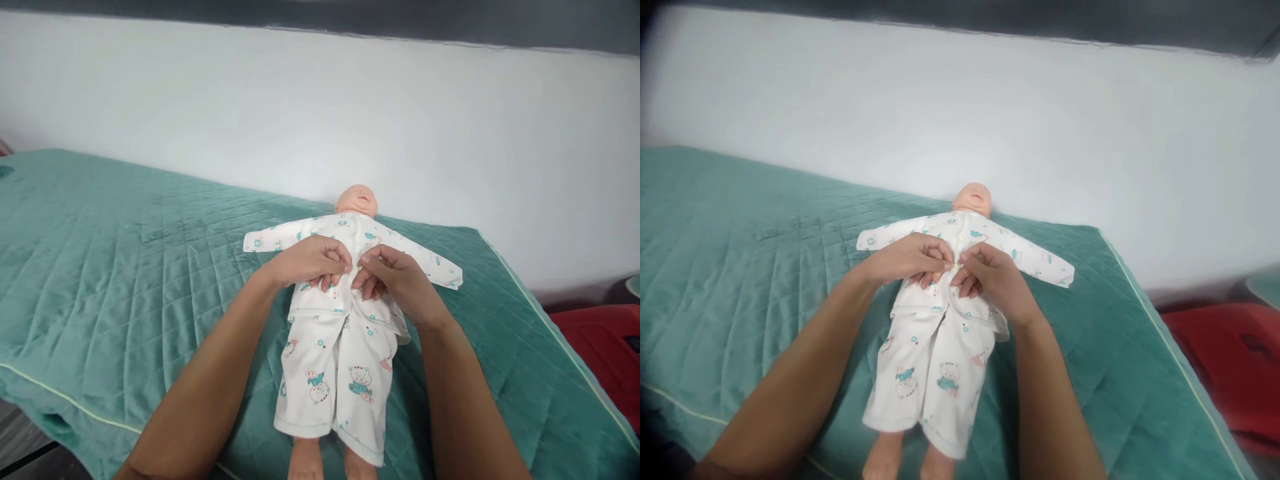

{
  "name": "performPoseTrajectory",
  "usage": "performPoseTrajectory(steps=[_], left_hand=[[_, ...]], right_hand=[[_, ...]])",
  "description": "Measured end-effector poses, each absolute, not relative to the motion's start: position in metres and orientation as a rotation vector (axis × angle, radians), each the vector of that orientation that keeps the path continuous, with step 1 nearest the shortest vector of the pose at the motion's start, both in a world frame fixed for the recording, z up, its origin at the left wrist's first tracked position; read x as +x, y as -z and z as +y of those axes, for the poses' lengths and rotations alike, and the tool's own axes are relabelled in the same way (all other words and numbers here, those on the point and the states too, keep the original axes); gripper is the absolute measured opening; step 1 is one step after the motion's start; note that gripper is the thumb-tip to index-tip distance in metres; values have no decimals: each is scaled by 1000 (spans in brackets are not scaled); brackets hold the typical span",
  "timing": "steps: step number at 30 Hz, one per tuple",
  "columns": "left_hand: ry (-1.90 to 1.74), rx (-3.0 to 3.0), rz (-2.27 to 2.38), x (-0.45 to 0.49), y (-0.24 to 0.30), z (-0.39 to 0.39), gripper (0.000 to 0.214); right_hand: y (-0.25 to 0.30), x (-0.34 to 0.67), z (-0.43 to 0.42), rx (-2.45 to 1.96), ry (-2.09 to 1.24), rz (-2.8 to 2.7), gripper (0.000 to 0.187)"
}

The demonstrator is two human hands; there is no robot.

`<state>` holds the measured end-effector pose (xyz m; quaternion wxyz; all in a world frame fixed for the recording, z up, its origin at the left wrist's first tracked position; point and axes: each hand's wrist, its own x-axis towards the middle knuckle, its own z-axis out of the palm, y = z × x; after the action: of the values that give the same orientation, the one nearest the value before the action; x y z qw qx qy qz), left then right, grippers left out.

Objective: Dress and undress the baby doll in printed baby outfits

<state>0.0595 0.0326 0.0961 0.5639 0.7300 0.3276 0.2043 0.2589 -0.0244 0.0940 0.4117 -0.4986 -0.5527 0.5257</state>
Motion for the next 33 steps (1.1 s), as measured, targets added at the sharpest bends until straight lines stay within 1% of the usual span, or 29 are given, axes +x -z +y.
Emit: performPoseTrajectory(steps=[5, 10, 25, 33], left_hand=[[-490, 1701, 759, 59, -95, 33, 12], [-464, 1703, 738, 58, -95, 33, 14], [-475, 1722, 702, 58, -98, 31, 32], [-576, 1607, 697, 59, -94, 32, 22]], right_hand=[[-93, 259, -23, -1257, -1310, -1398, 26], [-93, 259, -23, -1251, -1303, -1399, 24], [-93, 261, -25, -1222, -1312, -1447, 29], [-88, 265, -23, -1119, -1245, -1309, 31]])
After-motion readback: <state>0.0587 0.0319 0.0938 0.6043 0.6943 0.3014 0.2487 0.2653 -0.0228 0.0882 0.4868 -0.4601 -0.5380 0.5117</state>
